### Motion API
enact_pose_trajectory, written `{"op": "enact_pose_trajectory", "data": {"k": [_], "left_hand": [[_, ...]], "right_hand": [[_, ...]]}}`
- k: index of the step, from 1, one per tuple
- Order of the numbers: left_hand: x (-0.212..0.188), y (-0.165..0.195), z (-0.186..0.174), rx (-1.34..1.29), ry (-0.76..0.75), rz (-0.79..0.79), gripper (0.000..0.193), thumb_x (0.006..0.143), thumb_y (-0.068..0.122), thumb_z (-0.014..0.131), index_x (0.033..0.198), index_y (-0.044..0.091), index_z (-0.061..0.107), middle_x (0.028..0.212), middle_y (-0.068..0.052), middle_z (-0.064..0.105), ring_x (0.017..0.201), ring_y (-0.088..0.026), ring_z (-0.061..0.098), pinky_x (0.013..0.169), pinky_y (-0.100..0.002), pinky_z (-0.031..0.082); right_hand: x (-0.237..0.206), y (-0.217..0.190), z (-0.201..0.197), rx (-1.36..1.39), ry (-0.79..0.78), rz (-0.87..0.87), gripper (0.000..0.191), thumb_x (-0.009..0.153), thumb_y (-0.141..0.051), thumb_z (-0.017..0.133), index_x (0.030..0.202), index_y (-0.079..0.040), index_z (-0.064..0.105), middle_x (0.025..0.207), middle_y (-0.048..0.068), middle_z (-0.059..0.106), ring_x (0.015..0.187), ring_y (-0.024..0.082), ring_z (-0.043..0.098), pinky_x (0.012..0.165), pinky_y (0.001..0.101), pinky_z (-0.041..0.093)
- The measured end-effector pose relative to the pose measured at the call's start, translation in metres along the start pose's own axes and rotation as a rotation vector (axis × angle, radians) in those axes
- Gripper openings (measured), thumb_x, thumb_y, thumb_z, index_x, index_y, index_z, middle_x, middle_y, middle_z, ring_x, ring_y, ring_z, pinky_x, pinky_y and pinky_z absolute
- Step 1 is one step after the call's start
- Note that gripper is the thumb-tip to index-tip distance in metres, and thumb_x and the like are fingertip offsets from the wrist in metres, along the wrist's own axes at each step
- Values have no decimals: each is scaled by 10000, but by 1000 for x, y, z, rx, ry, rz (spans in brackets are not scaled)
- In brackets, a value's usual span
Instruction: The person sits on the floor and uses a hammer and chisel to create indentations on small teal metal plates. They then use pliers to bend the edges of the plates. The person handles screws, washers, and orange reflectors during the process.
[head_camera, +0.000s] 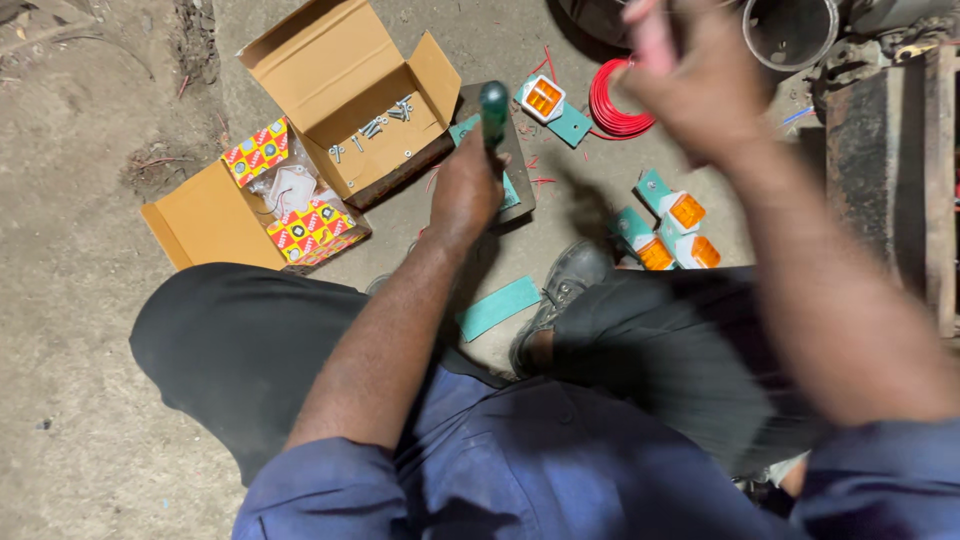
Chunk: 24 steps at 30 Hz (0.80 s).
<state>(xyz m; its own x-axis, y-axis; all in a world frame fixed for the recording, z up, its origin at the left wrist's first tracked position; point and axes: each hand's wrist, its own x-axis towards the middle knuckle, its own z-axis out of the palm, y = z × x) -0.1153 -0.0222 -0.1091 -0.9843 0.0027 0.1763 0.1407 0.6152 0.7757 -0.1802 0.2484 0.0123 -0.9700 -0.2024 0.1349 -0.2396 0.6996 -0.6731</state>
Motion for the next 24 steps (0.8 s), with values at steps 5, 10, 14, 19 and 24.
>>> {"op": "enact_pose_trajectory", "data": {"k": [5, 10, 14, 19, 24], "left_hand": [[3, 8, 1, 23, -73, 87, 357, 867, -25, 654, 1177, 111, 541, 1040, -181, 690, 952, -428, 690, 784, -526, 537], [5, 10, 1, 0, -98, 103, 447, 846, -26, 663, 1252, 125, 554, 1078, -197, 692, 970, -427, 687, 798, -496, 561], [8, 7, 0, 12, -186, 41, 555, 820, -78, 594, 1317, 167, 566, 1087, -179, 721, 985, -399, 707, 828, -495, 555], [11, -2, -1, -30, -161, 79, 536, 816, -64, 603, 1314, 120, 524, 1087, -190, 710, 985, -375, 722, 832, -480, 562], [14, -9, 7, -39, -120, 68, 406, 883, 49, 726, 1255, 159, 607, 1031, -190, 730, 961, -407, 696, 772, -479, 560]], "right_hand": [[-23, -100, -106, -71, -111, -257, 134, 1033, -136, 632, 1108, -33, 672, 935, 89, 682, 800, 202, 650, 704, 323, 521], [-31, -162, -68, -830, -251, -748, 697, 723, -315, 817, 1414, -256, 741, 880, 113, 722, 661, 221, 697, 484, 315, 534], [-35, -153, -79, -628, -157, -505, 481, 923, -272, 713, 1392, -167, 687, 939, 133, 707, 727, 234, 673, 593, 347, 534], [-31, -106, -81, -360, -132, -406, 353, 970, -277, 700, 1198, -14, 643, 982, 166, 694, 817, 266, 670, 694, 382, 543], [-20, -104, -45, -705, -241, -559, 580, 722, -283, 791, 1236, -65, 636, 922, 193, 687, 745, 304, 693, 640, 404, 582]]}}
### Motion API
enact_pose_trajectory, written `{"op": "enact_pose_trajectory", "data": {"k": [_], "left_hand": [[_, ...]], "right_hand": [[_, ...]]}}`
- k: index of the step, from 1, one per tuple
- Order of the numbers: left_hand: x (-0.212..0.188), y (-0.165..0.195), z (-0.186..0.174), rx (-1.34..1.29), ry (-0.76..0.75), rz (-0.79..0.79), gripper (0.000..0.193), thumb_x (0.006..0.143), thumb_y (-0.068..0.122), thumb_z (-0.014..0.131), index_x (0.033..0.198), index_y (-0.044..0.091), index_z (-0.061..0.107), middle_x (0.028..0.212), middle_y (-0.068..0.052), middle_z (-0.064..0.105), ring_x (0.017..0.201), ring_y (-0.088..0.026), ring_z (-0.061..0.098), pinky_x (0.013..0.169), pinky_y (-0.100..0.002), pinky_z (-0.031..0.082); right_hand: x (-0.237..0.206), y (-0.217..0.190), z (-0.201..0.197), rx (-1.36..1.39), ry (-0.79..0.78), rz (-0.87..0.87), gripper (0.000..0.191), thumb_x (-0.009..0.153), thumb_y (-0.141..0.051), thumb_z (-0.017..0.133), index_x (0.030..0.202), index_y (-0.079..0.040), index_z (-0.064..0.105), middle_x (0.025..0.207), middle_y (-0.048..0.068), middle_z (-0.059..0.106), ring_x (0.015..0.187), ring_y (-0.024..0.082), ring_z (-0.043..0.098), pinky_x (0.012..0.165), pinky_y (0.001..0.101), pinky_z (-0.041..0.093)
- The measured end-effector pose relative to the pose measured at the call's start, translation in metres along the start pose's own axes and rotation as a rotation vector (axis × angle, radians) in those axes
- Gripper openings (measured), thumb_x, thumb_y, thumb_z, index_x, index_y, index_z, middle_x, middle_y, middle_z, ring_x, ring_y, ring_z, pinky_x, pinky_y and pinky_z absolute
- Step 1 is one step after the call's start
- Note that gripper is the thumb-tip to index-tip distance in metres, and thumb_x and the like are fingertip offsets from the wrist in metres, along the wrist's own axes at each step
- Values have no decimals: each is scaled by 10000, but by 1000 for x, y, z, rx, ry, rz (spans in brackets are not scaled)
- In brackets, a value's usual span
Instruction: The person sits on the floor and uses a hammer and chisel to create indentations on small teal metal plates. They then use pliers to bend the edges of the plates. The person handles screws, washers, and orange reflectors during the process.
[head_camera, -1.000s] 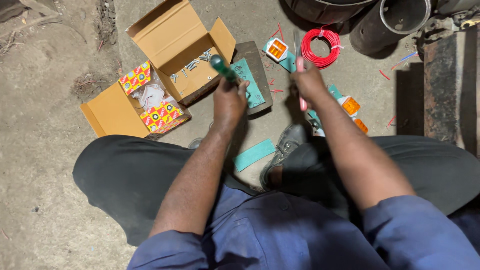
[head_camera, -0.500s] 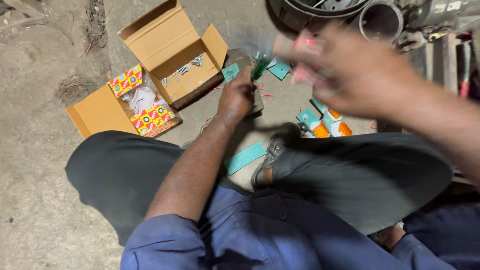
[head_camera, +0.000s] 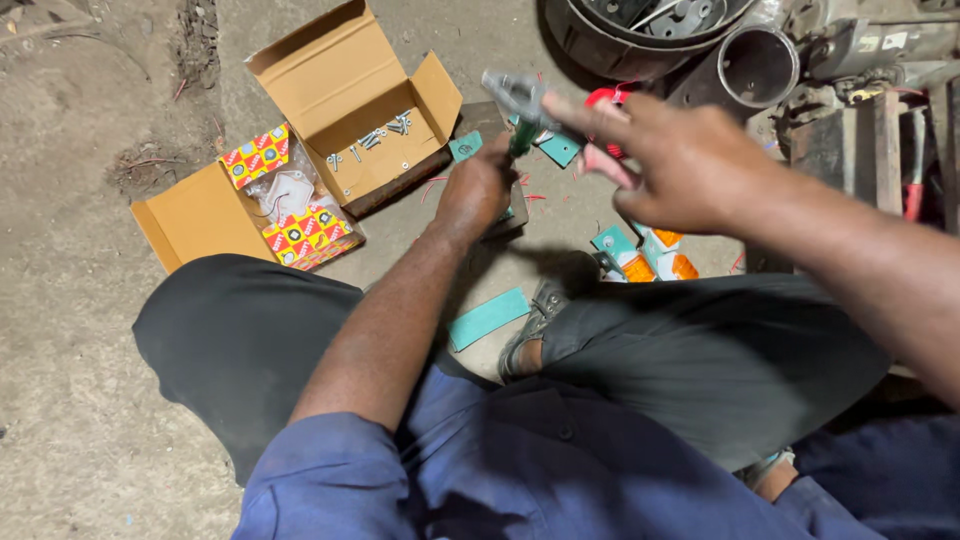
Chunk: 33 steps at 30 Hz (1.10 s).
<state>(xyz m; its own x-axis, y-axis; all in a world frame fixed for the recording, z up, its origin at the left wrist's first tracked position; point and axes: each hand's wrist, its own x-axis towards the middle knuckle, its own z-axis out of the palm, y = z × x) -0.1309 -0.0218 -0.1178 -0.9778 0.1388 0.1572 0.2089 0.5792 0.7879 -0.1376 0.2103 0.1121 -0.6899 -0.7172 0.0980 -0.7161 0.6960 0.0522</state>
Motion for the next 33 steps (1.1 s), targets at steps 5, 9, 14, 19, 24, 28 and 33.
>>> {"op": "enact_pose_trajectory", "data": {"k": [5, 9, 14, 19, 24, 28, 33], "left_hand": [[-4, -4, -5, 87, -53, -26, 400, 917, 48, 713, 1278, 107, 550, 1013, -179, 704, 968, -399, 703, 802, -499, 548], [-9, -2, -11, -60, -31, 3, 424, 853, -31, 623, 1248, 106, 548, 1038, -158, 706, 965, -340, 747, 793, -459, 579], [-7, -4, -4, 15, -1, 28, 372, 845, 20, 728, 1174, 156, 621, 1091, -159, 726, 974, -370, 717, 804, -451, 583], [-12, -13, -2, -29, -11, 0, 463, 893, 18, 663, 1327, 99, 525, 1121, -176, 682, 983, -353, 723, 823, -465, 572], [-10, -9, -3, -20, 2, 6, 391, 871, 13, 712, 1228, 130, 605, 1080, -165, 718, 947, -382, 713, 768, -468, 569], [-11, -5, -5, -31, 13, -2, 421, 869, -25, 692, 1250, 125, 592, 1085, -167, 712, 920, -364, 726, 767, -461, 567], [-12, -10, -8, -59, 20, 15, 514, 824, -91, 629, 1289, 121, 574, 1072, -184, 705, 959, -357, 730, 806, -450, 580]], "right_hand": [[-2, -5, -56, 548, 260, 282, 87, 1028, -61, 681, 1098, -10, 676, 974, 129, 708, 819, 253, 702, 688, 370, 570], [7, -17, -45, 598, 177, 235, 304, 894, -43, 702, 1185, 17, 638, 940, 107, 686, 680, 193, 654, 591, 341, 563], [8, -6, -25, -66, -80, -83, 802, 699, -210, 836, 1474, -204, 630, 862, 123, 651, 592, 249, 618, 496, 386, 539], [1, -16, -46, 962, 477, 485, 364, 994, -156, 736, 1266, -53, 518, 1020, 104, 629, 729, 252, 580, 628, 376, 536], [10, -29, -26, -9, -93, 79, 534, 795, -317, 806, 1267, -123, 652, 873, 86, 633, 737, 271, 672, 615, 427, 556], [-10, 4, -8, 606, 121, 380, 495, 882, -215, 725, 1335, -45, 622, 969, 191, 618, 734, 340, 598, 654, 441, 492], [-8, -6, 15, 258, 189, 147, 595, 934, -146, 674, 1463, -158, 403, 1145, 132, 612, 1026, 299, 676, 1053, 441, 550]]}}
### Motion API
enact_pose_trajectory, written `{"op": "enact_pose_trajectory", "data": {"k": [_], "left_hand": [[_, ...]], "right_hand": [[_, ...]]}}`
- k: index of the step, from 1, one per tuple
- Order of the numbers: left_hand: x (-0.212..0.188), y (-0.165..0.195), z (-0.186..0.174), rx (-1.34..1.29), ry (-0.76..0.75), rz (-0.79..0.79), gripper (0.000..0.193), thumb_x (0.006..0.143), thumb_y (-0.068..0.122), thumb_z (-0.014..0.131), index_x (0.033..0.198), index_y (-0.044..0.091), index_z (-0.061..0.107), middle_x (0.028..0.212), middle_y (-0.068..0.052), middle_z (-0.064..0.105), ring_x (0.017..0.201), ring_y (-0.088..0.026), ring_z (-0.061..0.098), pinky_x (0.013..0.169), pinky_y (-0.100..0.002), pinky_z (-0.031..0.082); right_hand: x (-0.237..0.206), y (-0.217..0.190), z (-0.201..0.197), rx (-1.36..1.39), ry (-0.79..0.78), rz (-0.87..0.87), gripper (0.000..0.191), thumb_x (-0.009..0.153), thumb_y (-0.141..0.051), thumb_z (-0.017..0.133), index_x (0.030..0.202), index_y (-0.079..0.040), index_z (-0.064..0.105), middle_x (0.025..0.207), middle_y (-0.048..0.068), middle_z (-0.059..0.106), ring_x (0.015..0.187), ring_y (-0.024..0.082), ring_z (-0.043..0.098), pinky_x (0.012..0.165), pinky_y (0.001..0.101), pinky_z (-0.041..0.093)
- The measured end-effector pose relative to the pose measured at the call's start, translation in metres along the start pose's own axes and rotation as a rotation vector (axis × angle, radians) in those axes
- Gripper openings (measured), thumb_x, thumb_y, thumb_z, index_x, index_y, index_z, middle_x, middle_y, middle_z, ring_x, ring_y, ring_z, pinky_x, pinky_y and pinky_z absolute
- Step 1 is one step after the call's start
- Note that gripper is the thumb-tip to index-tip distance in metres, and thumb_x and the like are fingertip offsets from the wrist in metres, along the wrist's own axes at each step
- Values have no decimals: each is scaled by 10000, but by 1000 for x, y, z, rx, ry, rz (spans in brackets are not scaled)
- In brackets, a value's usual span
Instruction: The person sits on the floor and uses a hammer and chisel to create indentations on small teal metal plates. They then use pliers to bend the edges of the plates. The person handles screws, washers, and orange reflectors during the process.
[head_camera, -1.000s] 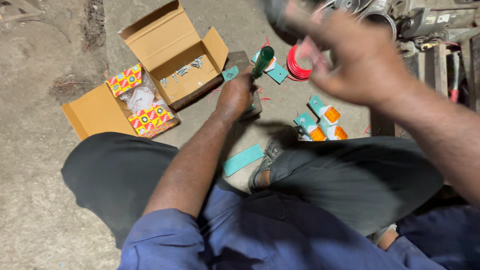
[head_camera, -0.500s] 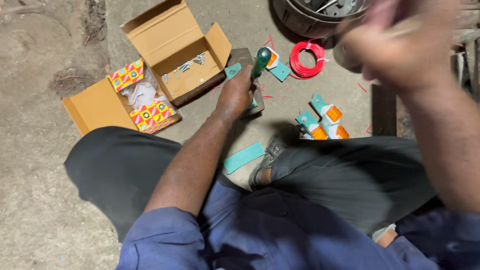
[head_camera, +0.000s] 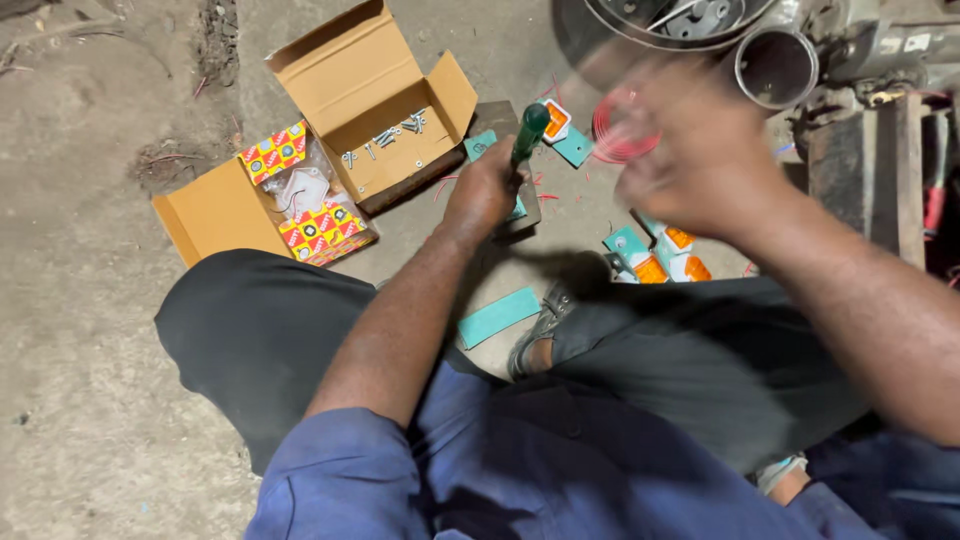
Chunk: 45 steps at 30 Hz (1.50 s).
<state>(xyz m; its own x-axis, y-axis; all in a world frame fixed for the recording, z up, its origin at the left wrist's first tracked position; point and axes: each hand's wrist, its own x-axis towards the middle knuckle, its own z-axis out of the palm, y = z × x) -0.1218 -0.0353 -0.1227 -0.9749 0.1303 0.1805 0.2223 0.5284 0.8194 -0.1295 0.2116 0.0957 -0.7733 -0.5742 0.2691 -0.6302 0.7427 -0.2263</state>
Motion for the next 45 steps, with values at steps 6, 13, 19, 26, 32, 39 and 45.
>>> {"op": "enact_pose_trajectory", "data": {"k": [6, 13, 19, 26, 32, 39, 45], "left_hand": [[2, -3, 4, 56, 56, 5, 489, 819, -59, 661, 1278, 93, 590, 1129, -232, 690, 1045, -426, 674, 866, -507, 542], [0, -3, -3, -16, 73, -134, 368, 884, 151, 797, 1188, 89, 601, 1024, -196, 703, 972, -436, 678, 796, -510, 531], [-1, 5, -7, -5, 60, -185, 329, 867, 183, 812, 1071, 66, 583, 917, -182, 700, 890, -404, 700, 764, -482, 542], [3, 4, -8, 37, 44, -247, 308, 864, 221, 814, 1024, 74, 597, 895, -172, 709, 883, -403, 705, 744, -476, 546], [6, -10, -12, 27, 91, -21, 269, 858, 212, 810, 985, 62, 627, 928, -207, 697, 903, -434, 687, 769, -494, 543], [49, -106, -32, -384, 493, -757, 229, 936, 161, 717, 937, -24, 582, 773, -137, 719, 554, -196, 703, 477, -349, 621], [25, -122, -24, -600, 784, -908, 162, 917, 66, 679, 951, -10, 540, 768, -111, 682, 586, -219, 715, 459, -358, 649]], "right_hand": [[-1, -31, -6, 233, -20, 6, 900, 828, -126, 691, 1614, -269, 277, 1295, 193, 621, 1152, 373, 659, 988, 447, 553], [-21, 14, 92, 334, 53, 322, 952, 781, -110, 688, 1655, -167, 315, 1244, 172, 716, 1020, 391, 683, 842, 450, 546], [-58, 21, 218, 413, -567, 953, 718, 793, -231, 760, 1469, -244, 519, 1104, 208, 703, 1007, 346, 685, 905, 434, 530], [-53, 29, 293, 495, -247, 485, 478, 912, -334, 742, 1382, -311, 657, 1219, 123, 623, 1174, 318, 624, 998, 468, 522], [-17, 22, 300, 233, -415, 408, 530, 827, -396, 804, 1333, -384, 645, 1186, 136, 593, 1213, 330, 533, 945, 524, 408], [-18, 13, 302, 141, -428, 428, 674, 826, -481, 754, 1464, -457, 536, 1223, 155, 584, 1186, 332, 531, 916, 540, 389], [-17, 17, 305, 161, -473, 485, 668, 846, -496, 729, 1478, -479, 513, 1236, 147, 591, 1203, 327, 526, 955, 559, 377]]}}
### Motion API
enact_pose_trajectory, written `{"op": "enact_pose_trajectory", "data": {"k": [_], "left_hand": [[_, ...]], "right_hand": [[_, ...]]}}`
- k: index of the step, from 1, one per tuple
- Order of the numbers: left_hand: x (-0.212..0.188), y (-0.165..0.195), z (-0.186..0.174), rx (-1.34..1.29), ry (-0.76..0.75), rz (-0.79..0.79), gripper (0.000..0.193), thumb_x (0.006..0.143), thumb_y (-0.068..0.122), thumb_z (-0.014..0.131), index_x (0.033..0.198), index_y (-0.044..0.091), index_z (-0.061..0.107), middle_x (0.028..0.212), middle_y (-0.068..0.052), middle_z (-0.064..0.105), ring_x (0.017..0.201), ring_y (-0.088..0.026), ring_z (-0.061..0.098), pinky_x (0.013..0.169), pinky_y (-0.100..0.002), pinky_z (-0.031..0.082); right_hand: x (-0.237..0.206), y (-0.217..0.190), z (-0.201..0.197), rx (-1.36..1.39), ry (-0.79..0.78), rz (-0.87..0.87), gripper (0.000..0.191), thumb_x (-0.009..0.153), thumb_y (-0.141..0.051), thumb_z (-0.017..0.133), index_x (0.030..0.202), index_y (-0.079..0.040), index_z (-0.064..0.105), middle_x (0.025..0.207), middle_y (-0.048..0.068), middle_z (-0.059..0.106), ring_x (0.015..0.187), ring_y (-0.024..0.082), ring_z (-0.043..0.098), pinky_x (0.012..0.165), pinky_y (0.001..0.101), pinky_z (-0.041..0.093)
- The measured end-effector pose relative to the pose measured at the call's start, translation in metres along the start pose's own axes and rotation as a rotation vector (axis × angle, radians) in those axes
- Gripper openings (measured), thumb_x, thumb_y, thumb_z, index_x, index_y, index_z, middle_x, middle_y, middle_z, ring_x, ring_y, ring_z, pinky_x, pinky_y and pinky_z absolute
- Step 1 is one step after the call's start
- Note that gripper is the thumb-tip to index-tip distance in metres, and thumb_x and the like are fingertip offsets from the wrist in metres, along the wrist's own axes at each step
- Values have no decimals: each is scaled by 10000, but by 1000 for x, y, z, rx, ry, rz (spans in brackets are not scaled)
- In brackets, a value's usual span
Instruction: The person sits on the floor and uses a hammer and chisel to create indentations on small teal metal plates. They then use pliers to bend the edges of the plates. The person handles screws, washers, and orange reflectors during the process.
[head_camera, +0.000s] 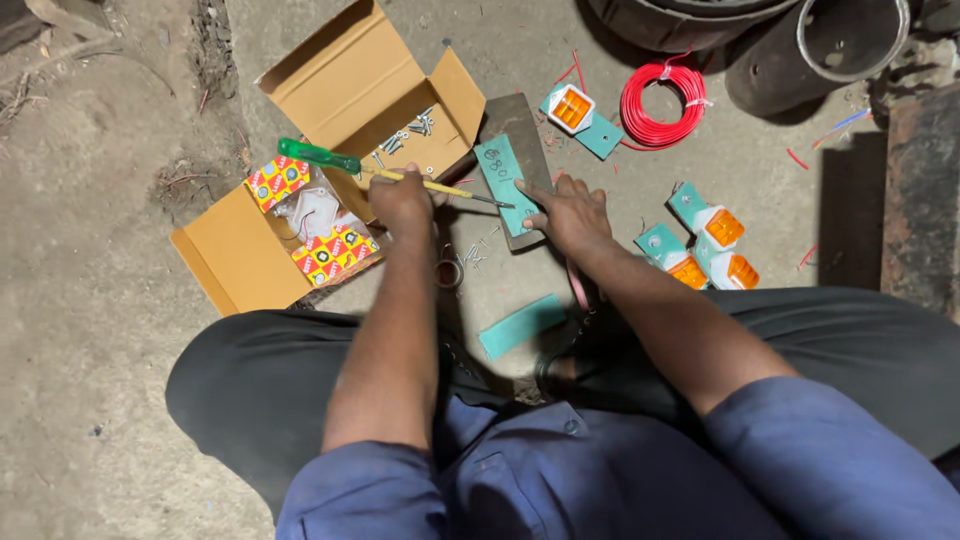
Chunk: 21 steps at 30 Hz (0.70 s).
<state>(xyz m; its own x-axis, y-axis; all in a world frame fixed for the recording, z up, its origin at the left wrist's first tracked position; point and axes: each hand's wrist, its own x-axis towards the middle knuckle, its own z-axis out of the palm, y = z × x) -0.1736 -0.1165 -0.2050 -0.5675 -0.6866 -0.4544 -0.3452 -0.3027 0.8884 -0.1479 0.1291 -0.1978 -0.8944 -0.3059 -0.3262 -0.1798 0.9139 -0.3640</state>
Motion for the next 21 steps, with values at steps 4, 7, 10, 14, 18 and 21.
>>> {"op": "enact_pose_trajectory", "data": {"k": [4, 7, 10, 14, 18, 21], "left_hand": [[-79, 4, -4, 623, -365, 637, 83, 968, 122, 771, 985, 62, 715, 866, -159, 764, 742, -290, 746, 688, -393, 574], [-158, 1, -30, 718, -791, 1261, 474, 655, 48, 716, 1116, 58, 607, 1071, -176, 704, 992, -371, 698, 845, -447, 572], [-186, 17, -42, 784, -815, 1079, 230, 842, 35, 683, 1051, 91, 606, 1030, -134, 687, 976, -340, 702, 833, -422, 576], [-167, 63, -40, 794, -424, 659, 180, 970, 174, 777, 1024, 73, 637, 981, -104, 743, 865, -261, 716, 764, -383, 554], [-139, 91, -40, 541, -375, 620, 207, 898, 75, 788, 972, 27, 601, 994, -93, 802, 913, -196, 741, 833, -352, 549], [-127, 78, -35, 573, -282, 575, 187, 875, 16, 810, 928, 9, 631, 936, -129, 798, 842, -213, 732, 789, -346, 553]], "right_hand": [[-1, 0, 0, -33, -15, 22, 670, 840, -502, 735, 1470, -479, 508, 1255, 168, 582, 1201, 345, 517, 947, 564, 374], [-2, -1, 1, -2, 12, -10, 669, 880, -432, 721, 1511, -474, 504, 1274, 154, 598, 1230, 333, 532, 961, 555, 395], [-3, -2, 3, -22, 5, 54, 674, 831, -496, 747, 1460, -486, 507, 1281, 178, 571, 1222, 346, 511, 951, 579, 379], [-3, -2, 4, 12, 26, 47, 676, 842, -469, 750, 1474, -467, 509, 1272, 175, 570, 1207, 352, 526, 945, 571, 402], [-5, 2, 3, 69, 44, 8, 676, 834, -452, 763, 1467, -451, 525, 1269, 176, 563, 1203, 359, 531, 933, 547, 421], [-8, 4, 3, 108, 52, 21, 673, 845, -432, 763, 1476, -445, 527, 1264, 170, 565, 1210, 358, 535, 945, 533, 429]]}}
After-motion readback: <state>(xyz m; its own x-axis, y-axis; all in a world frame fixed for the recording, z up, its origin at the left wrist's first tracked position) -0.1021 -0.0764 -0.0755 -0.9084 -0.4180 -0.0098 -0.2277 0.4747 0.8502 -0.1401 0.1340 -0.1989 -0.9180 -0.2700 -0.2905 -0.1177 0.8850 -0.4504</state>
